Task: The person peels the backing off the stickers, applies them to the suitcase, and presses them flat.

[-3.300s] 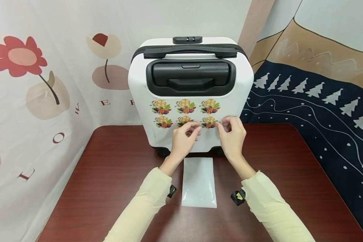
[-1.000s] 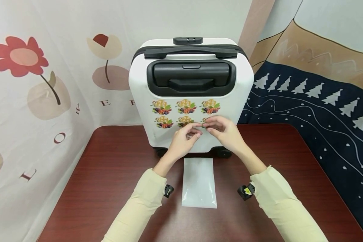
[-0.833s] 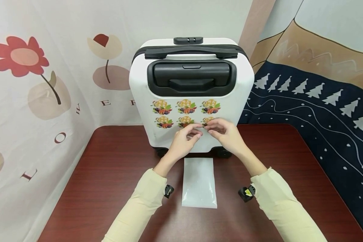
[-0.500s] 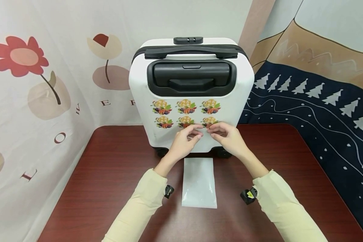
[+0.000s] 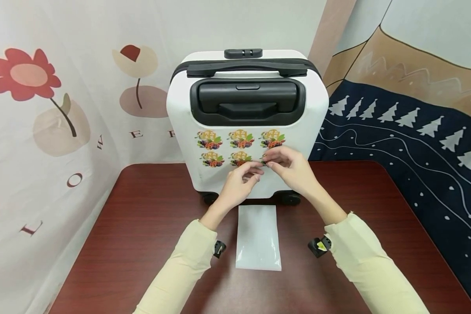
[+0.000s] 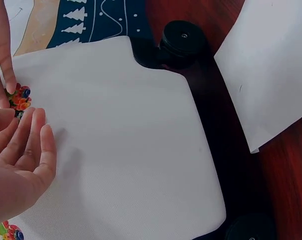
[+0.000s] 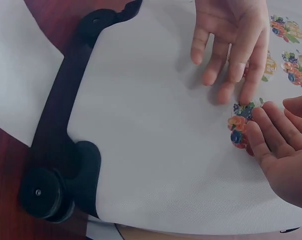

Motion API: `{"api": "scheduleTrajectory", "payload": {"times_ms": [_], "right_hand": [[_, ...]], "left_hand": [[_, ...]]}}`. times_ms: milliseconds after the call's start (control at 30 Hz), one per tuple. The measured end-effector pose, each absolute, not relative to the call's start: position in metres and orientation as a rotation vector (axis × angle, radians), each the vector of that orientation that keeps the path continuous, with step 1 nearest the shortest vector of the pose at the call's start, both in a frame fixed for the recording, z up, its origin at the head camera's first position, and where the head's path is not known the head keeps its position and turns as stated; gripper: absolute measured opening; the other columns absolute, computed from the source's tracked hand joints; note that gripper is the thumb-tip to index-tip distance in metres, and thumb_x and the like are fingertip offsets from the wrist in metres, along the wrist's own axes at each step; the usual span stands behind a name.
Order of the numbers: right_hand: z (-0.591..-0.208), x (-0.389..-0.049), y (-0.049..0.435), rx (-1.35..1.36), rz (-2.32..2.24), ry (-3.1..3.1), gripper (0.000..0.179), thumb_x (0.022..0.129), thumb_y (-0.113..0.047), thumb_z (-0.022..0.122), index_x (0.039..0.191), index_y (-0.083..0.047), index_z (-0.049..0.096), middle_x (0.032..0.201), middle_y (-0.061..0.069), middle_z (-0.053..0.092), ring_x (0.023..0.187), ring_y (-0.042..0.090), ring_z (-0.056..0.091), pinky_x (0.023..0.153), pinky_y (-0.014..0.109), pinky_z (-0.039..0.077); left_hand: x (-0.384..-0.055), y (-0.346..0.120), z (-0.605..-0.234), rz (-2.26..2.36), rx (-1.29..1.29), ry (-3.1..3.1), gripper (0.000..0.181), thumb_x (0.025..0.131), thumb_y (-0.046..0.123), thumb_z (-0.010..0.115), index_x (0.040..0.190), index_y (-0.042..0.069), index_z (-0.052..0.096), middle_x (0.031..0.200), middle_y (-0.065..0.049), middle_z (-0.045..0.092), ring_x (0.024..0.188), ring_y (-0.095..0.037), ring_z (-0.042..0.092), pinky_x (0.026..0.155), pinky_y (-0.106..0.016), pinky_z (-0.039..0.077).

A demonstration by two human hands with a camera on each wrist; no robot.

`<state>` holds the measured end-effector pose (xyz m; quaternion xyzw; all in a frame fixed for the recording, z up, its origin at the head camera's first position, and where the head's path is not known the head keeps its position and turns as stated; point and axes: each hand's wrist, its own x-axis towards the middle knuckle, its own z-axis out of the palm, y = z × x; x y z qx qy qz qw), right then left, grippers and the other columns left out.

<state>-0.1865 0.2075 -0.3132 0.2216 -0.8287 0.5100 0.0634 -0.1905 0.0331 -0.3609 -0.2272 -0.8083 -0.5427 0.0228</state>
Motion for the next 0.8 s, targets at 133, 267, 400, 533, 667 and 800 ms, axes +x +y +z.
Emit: {"api": "scheduleTrajectory", "payload": {"times_ms": [133,267,400,533,667,800], "right_hand": [[-0.315,-0.187,0.208,0.653,1.543,-2.51,0.021,0.086,0.001,0.059,0.108,0.003,0.06,0.1,0.016,0.064,0.091,0.019,0.062,0.075,0.018,0.048],[-0.32,-0.187,0.213,0.623,1.527,-2.537,0.02,0.087,-0.001,0.058,0.107,0.003,0.059,0.1,0.017,0.065,0.091,0.016,0.062,0.076,0.017,0.047],[-0.325,-0.185,0.219,0.576,1.512,-2.581,0.021,0.088,-0.004,0.059,0.108,0.002,0.059,0.1,0.016,0.065,0.091,0.015,0.062,0.075,0.017,0.047],[-0.331,-0.184,0.225,0.537,1.472,-2.628,0.02,0.088,-0.006,0.059,0.107,0.001,0.06,0.101,0.014,0.065,0.091,0.016,0.062,0.075,0.017,0.047],[-0.332,-0.182,0.228,0.5,1.434,-2.665,0.019,0.089,-0.006,0.059,0.106,0.001,0.061,0.1,0.015,0.065,0.09,0.021,0.062,0.073,0.015,0.046],[-0.325,-0.18,0.225,0.494,1.407,-2.682,0.018,0.089,-0.005,0.058,0.105,0.002,0.062,0.098,0.016,0.065,0.089,0.024,0.062,0.07,0.016,0.046]], "left_hand": [[-0.191,0.033,-0.36,-1.734,-0.711,-2.463,0.024,0.092,0.003,0.049,0.115,0.005,0.058,0.104,-0.007,0.064,0.086,-0.015,0.06,0.073,-0.021,0.047],[-0.191,0.033,-0.359,-1.763,-0.704,-2.458,0.025,0.093,0.003,0.047,0.116,0.005,0.058,0.106,-0.007,0.064,0.084,-0.014,0.06,0.069,-0.022,0.047],[-0.192,0.033,-0.358,-1.767,-0.703,-2.463,0.025,0.094,0.004,0.046,0.116,0.006,0.058,0.107,-0.006,0.064,0.085,-0.013,0.061,0.069,-0.022,0.047],[-0.192,0.034,-0.359,-1.763,-0.706,-2.455,0.025,0.094,0.004,0.046,0.116,0.005,0.057,0.107,-0.006,0.064,0.085,-0.013,0.06,0.071,-0.021,0.047],[-0.191,0.034,-0.358,-1.762,-0.706,-2.451,0.025,0.094,0.004,0.046,0.116,0.005,0.057,0.108,-0.006,0.064,0.086,-0.013,0.06,0.074,-0.021,0.047],[-0.191,0.034,-0.358,-1.771,-0.702,-2.452,0.026,0.093,0.004,0.046,0.117,0.005,0.057,0.109,-0.006,0.063,0.087,-0.013,0.06,0.075,-0.021,0.047]]}}
